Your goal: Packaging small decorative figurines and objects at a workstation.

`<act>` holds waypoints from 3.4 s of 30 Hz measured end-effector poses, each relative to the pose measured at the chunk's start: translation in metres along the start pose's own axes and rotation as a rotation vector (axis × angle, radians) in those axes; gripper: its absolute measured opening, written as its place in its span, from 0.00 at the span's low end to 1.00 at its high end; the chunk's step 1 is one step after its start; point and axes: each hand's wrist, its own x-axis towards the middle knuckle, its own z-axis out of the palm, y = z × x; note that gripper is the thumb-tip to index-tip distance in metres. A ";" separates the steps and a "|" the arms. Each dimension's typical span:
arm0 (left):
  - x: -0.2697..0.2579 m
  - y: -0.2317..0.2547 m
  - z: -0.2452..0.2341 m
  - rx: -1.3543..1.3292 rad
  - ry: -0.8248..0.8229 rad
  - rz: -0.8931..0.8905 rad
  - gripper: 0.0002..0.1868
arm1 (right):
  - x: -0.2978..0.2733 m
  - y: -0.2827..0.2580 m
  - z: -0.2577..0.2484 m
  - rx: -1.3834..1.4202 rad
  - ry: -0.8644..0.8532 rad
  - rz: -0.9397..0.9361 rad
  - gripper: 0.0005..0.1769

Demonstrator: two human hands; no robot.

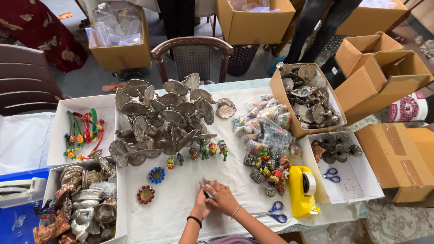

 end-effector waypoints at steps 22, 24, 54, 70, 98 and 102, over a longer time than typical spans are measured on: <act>0.015 -0.006 -0.020 0.125 0.078 -0.020 0.37 | 0.038 -0.008 0.025 -0.102 -0.142 0.340 0.21; 0.014 -0.007 -0.021 0.114 0.074 -0.010 0.38 | 0.042 0.001 0.023 -0.183 -0.167 0.219 0.21; 0.041 -0.019 -0.041 0.009 0.132 0.036 0.29 | 0.049 0.014 0.010 -0.367 -0.402 0.533 0.32; 0.038 -0.020 -0.037 0.054 0.144 0.003 0.40 | 0.029 0.036 0.002 -0.004 -0.251 0.287 0.27; 0.022 -0.012 -0.026 0.097 0.228 0.019 0.38 | 0.030 0.007 -0.009 -0.012 -0.595 0.055 0.45; 0.044 -0.023 -0.049 0.065 0.189 0.045 0.41 | 0.020 0.023 0.010 -0.006 -0.428 0.178 0.32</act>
